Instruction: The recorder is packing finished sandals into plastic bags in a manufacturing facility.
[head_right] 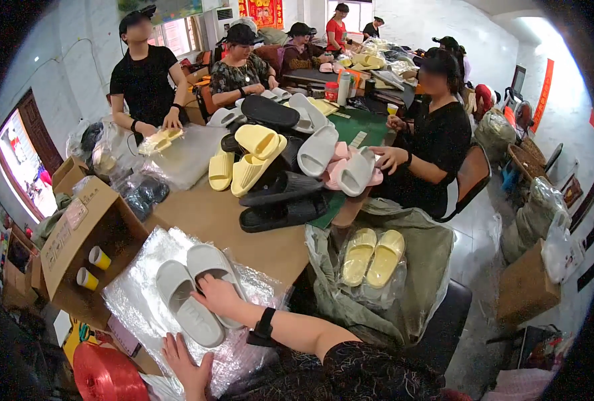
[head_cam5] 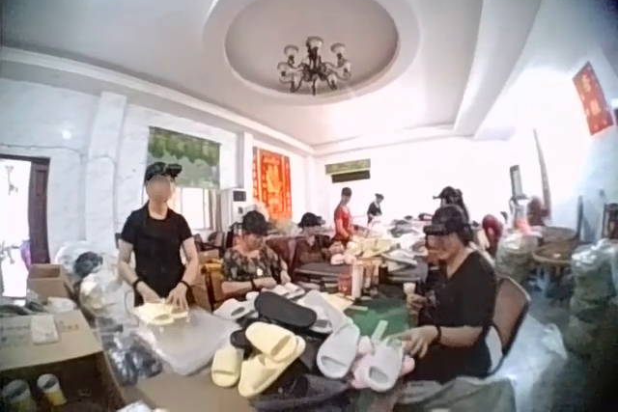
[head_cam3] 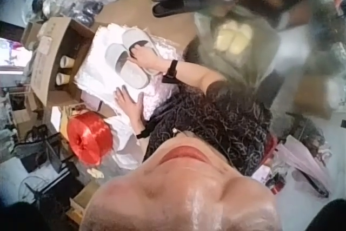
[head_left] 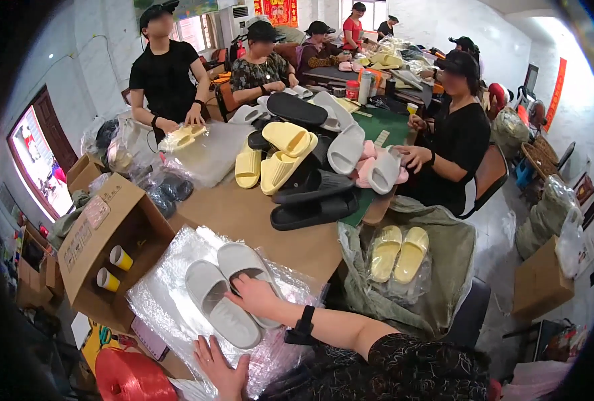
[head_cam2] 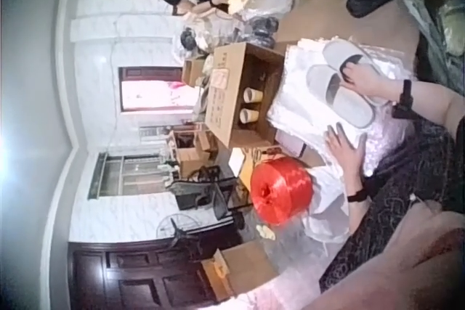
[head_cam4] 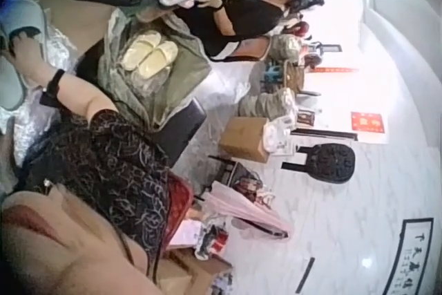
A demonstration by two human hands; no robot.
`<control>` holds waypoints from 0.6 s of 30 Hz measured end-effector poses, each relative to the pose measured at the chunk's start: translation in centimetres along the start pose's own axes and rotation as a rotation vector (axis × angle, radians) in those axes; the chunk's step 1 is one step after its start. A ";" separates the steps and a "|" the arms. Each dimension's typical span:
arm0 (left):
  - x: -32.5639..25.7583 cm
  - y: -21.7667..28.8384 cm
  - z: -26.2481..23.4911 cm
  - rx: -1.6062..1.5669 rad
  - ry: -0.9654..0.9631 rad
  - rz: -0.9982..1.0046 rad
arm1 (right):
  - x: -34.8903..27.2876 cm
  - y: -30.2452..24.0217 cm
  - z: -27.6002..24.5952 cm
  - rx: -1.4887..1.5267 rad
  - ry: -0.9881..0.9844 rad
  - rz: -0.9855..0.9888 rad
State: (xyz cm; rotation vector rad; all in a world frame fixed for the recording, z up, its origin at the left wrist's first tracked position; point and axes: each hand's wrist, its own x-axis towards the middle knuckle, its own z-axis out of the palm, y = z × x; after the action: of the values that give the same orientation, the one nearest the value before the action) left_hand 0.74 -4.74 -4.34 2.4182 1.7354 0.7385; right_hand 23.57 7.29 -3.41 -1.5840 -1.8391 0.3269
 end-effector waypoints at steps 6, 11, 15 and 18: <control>0.5 0.3 -0.1 0.036 -0.005 0.000 | 0.3 1.1 -0.7 0.132 -0.044 -0.017; 0.8 0.5 -0.6 0.022 -0.017 -0.049 | -0.8 0.1 -4.2 0.351 -0.045 -0.070; 0.5 0.3 -0.5 0.011 -0.022 -0.058 | -1.2 -2.0 -6.7 0.340 -0.084 -0.046; 0.6 0.3 -0.4 0.008 -0.029 -0.053 | -0.4 -2.1 -4.3 0.114 -0.043 -0.103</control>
State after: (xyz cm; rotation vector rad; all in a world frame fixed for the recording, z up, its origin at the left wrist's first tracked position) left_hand 0.96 -4.39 -3.68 2.3664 1.7874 0.6877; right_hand 24.71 5.42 0.91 -1.4098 -1.8918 0.4140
